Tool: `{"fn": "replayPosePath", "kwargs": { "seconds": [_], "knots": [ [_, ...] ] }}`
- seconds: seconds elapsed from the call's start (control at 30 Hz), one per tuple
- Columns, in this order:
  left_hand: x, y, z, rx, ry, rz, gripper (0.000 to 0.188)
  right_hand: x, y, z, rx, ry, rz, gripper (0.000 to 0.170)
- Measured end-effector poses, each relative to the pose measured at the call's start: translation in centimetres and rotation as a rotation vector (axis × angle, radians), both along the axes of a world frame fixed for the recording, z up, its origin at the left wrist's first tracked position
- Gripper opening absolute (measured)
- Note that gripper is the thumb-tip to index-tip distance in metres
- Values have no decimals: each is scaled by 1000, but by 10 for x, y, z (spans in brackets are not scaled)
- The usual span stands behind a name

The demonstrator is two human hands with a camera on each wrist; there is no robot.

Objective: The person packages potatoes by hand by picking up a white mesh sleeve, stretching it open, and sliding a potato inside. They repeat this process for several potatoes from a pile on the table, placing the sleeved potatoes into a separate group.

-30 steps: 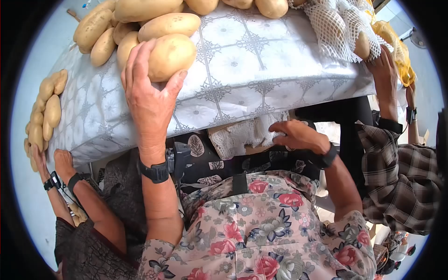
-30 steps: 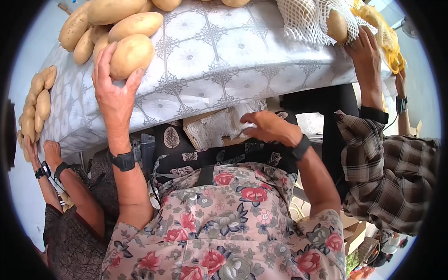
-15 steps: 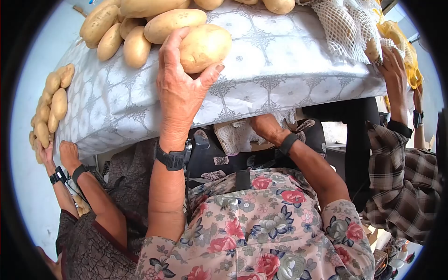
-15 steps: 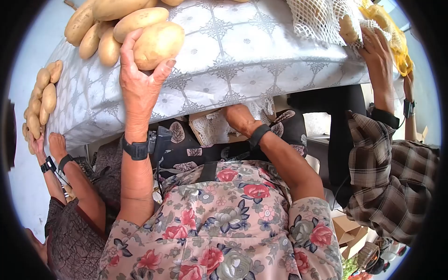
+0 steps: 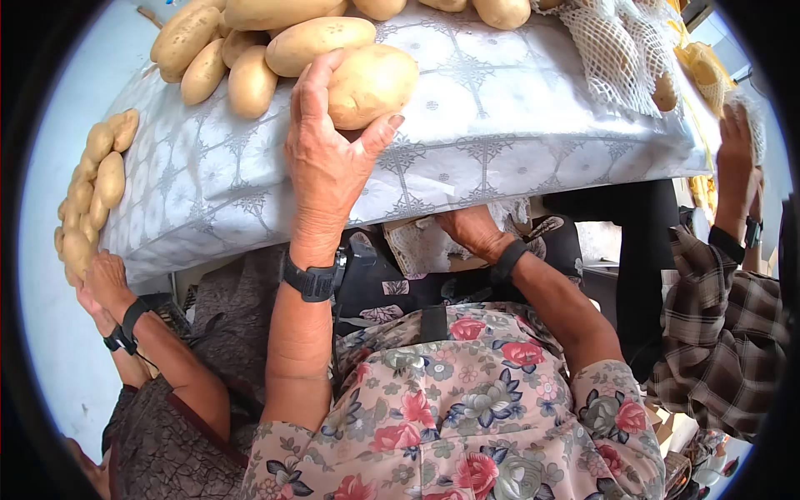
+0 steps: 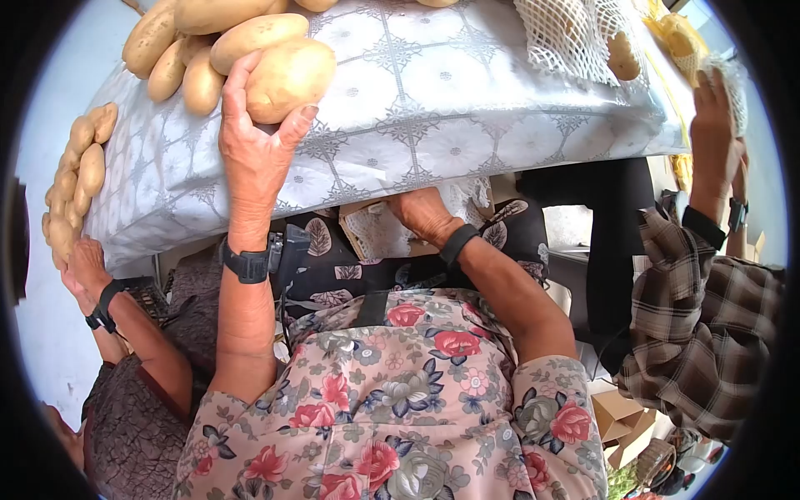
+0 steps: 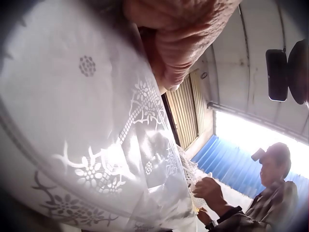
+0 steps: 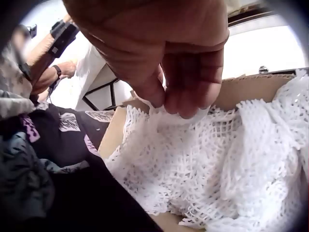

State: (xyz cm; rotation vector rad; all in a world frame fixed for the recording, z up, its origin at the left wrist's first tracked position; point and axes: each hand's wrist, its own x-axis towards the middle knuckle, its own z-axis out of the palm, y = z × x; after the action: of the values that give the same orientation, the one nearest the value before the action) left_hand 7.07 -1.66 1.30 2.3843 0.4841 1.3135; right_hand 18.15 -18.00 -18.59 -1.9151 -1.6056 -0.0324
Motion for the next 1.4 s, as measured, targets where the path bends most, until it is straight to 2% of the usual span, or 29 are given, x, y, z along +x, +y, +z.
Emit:
{"fn": "replayPosePath", "kwargs": {
  "seconds": [0.1,0.2,0.27,0.3,0.37,0.4,0.5,0.57,0.63,0.7,0.73,0.77,0.83,0.9,0.97,1.0,1.03,1.1,1.17,1.2,1.27,1.3,1.4],
  "knots": [
    [-1,-1,0,-46,-6,-17,77,11,-27,10,-187,68,131,19],
    [-1,-2,1,-87,-16,-5,78,14,-58,57,-332,461,-62,19],
    [0,-1,4,-25,2,19,77,17,-76,95,-215,876,-249,18],
    [0,-2,6,-85,5,6,77,22,-85,102,-120,1053,-317,18],
    [0,-6,10,-198,10,-31,77,31,-97,98,-82,979,-424,21],
    [1,-6,10,-205,-7,-35,77,32,-100,113,-267,486,-337,22],
    [-2,-5,6,-213,-58,-31,77,21,-102,129,46,218,-131,20],
    [-6,-4,6,-190,-104,-30,77,11,-102,151,182,536,-178,13],
    [-14,-2,10,-456,-186,-128,75,4,-103,180,267,816,-247,11],
    [-20,-5,17,-793,-314,-300,75,13,-95,204,302,626,-312,13],
    [-23,-12,22,-898,-360,-372,82,18,-91,217,301,557,-356,14],
    [-28,-16,27,-941,-366,-433,85,23,-84,228,299,489,-399,14],
    [-37,-19,34,-1020,-383,-552,92,37,-69,244,447,439,-439,15],
    [-44,-19,38,-1024,-394,-595,102,55,-51,262,755,432,-387,15],
    [-50,-22,44,-1051,-418,-621,105,58,-37,290,970,212,-361,16],
    [-53,-23,47,-1065,-409,-605,108,63,-29,299,1077,23,-336,19],
    [-57,-22,48,-1069,-414,-616,108,61,-22,308,1140,-52,-391,20],
    [-63,-20,48,-1088,-422,-638,108,56,-5,316,1178,-202,-297,19],
    [-62,-17,41,-1066,-426,-644,108,53,12,310,858,-352,-135,21],
    [-61,-17,40,-1080,-423,-647,108,50,24,298,683,-363,-46,17],
    [-57,-19,41,-1135,-410,-651,109,42,35,260,291,-270,68,10],
    [-56,-18,38,-1159,-403,-691,105,37,38,240,151,-220,72,12],
    [-52,-13,31,-1255,-392,-813,95,25,35,229,172,-161,146,19]
  ]
}}
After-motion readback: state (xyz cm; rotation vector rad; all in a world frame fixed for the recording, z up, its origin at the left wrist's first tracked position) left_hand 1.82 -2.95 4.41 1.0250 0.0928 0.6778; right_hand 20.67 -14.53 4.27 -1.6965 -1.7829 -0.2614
